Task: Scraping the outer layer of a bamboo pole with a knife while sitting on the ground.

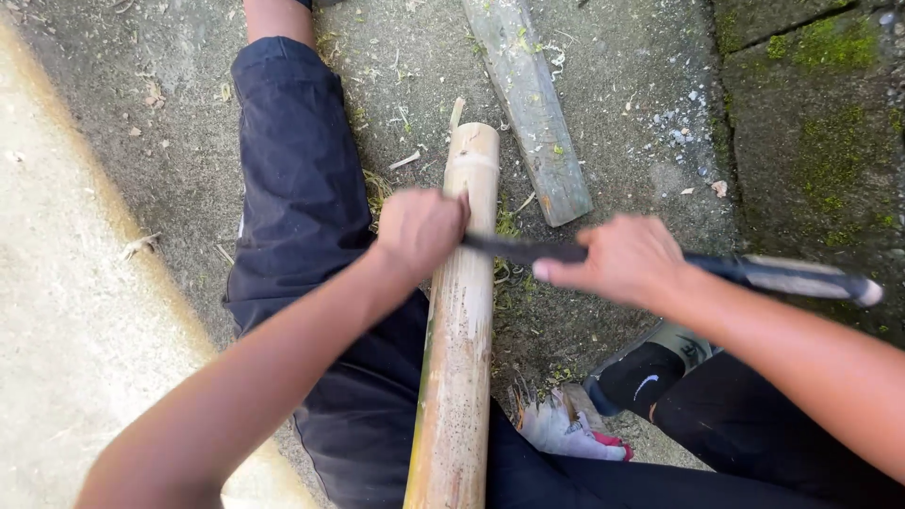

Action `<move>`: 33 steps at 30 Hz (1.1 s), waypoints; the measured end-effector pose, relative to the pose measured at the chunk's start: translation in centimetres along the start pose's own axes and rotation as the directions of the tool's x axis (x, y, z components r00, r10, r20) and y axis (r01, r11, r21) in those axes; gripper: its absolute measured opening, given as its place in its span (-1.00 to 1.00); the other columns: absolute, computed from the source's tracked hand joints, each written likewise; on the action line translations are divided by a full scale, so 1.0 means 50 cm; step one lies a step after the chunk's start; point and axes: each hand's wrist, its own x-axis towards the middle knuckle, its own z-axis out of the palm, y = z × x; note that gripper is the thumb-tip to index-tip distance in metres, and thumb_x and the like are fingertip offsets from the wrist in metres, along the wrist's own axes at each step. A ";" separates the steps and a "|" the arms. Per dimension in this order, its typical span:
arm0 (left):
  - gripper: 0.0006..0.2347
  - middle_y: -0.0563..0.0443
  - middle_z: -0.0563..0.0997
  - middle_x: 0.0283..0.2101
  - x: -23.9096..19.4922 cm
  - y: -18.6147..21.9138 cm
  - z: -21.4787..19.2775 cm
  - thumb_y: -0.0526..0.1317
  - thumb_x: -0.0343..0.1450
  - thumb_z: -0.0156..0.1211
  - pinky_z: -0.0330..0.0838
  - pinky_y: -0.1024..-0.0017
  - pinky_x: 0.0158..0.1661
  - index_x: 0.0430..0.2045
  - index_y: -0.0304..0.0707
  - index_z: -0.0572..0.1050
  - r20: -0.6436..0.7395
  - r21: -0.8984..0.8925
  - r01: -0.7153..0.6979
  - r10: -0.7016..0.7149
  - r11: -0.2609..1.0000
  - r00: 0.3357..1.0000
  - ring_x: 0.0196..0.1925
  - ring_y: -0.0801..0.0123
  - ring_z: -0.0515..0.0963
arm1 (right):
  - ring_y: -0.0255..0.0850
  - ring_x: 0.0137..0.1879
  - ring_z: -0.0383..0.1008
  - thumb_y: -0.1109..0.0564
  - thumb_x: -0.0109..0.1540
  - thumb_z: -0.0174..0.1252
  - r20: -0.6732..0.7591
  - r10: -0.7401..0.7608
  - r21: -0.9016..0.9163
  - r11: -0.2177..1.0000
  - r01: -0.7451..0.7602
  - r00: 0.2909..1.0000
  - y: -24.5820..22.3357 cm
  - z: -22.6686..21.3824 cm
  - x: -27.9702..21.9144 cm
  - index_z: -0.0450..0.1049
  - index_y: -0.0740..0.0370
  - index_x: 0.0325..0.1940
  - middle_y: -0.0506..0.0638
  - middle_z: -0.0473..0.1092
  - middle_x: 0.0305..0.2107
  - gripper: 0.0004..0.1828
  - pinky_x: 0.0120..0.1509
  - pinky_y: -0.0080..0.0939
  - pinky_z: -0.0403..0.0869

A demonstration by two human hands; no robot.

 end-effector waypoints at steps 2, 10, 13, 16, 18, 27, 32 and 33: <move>-0.56 -0.09 0.57 -0.69 -0.067 0.030 -0.037 -0.09 0.55 -0.07 0.48 0.18 -0.58 -0.80 -0.11 0.52 -0.012 -0.030 0.000 0.000 1.000 1.000 -0.67 0.09 0.59 | -0.01 -0.46 0.63 -0.78 -0.07 -0.18 0.094 0.013 0.010 1.000 -0.014 0.996 -0.018 -0.003 -0.059 0.60 0.10 -0.51 0.09 0.47 -0.71 -0.05 -0.27 0.00 0.58; -0.60 -0.08 0.56 -0.68 -0.090 0.045 -0.025 -0.14 0.57 -0.04 0.46 0.24 -0.64 -0.75 -0.18 0.49 -0.118 -0.102 0.025 -0.037 0.995 0.992 -0.72 0.13 0.56 | -0.11 -0.49 0.60 -0.81 -0.03 -0.20 0.145 -0.004 -0.151 0.988 0.026 0.989 -0.006 0.006 -0.051 0.60 0.08 -0.55 -0.01 0.43 -0.69 -0.04 -0.34 -0.01 0.53; -0.59 -0.11 0.58 -0.64 -0.040 0.015 0.004 -0.12 0.58 -0.10 0.50 0.20 -0.59 -0.70 -0.21 0.52 -0.090 -0.105 0.041 -0.050 0.994 0.995 -0.68 0.08 0.59 | -0.02 -0.50 0.56 -0.81 -0.09 -0.15 0.030 0.005 -0.068 0.998 -0.003 1.000 -0.016 -0.018 -0.031 0.61 0.07 -0.58 0.05 0.44 -0.74 -0.06 -0.33 0.01 0.48; -0.59 -0.15 0.61 -0.59 0.035 -0.023 0.084 -0.10 0.57 -0.14 0.55 0.17 -0.54 -0.66 -0.21 0.54 -0.093 -0.086 0.058 -0.066 0.995 0.994 -0.62 0.03 0.62 | -0.09 -0.47 0.57 -0.85 0.01 -0.23 0.048 0.046 -0.133 0.990 -0.039 0.998 0.027 0.003 0.058 0.61 0.15 -0.60 0.00 0.39 -0.68 0.05 -0.33 -0.02 0.47; -0.57 -0.16 0.62 -0.57 0.100 -0.043 0.074 -0.08 0.59 -0.16 0.55 0.17 -0.51 -0.65 -0.21 0.55 -0.071 -0.080 0.087 -0.093 0.993 0.993 -0.58 0.01 0.63 | -0.05 -0.46 0.55 -0.85 0.02 -0.23 -0.034 0.050 -0.127 0.990 -0.053 0.998 0.031 -0.016 0.095 0.61 0.16 -0.60 0.05 0.40 -0.70 0.05 -0.31 -0.02 0.46; -0.57 -0.13 0.63 -0.56 -0.081 0.051 -0.055 -0.10 0.61 -0.15 0.54 0.20 -0.46 -0.63 -0.18 0.57 0.200 -0.082 0.118 -0.099 0.990 0.975 -0.52 0.08 0.66 | -0.01 -0.44 0.60 -0.80 -0.06 -0.16 0.085 0.032 -0.102 0.995 -0.024 0.996 -0.036 -0.044 -0.098 0.63 0.10 -0.50 0.08 0.45 -0.71 -0.04 -0.24 0.02 0.56; -0.71 -0.09 0.60 -0.60 -0.120 0.046 -0.007 -0.20 0.55 -0.08 0.50 0.21 -0.60 -0.50 -0.33 0.55 -0.015 -0.050 -0.085 0.085 0.995 0.996 -0.61 0.15 0.62 | 0.01 -0.42 0.57 -0.81 -0.08 -0.12 0.086 0.027 -0.135 0.991 -0.016 0.996 -0.037 -0.037 -0.114 0.63 0.13 -0.53 0.09 0.45 -0.69 -0.02 -0.23 0.03 0.55; -0.73 -0.09 0.59 -0.61 -0.113 0.044 0.002 -0.21 0.52 -0.09 0.49 0.21 -0.61 -0.45 -0.36 0.56 -0.063 -0.057 -0.102 0.099 0.993 0.993 -0.61 0.15 0.61 | 0.00 -0.43 0.57 -0.81 -0.07 -0.14 0.094 0.030 -0.153 0.988 -0.016 0.995 -0.038 -0.042 -0.106 0.63 0.14 -0.54 0.09 0.46 -0.68 -0.01 -0.24 0.02 0.55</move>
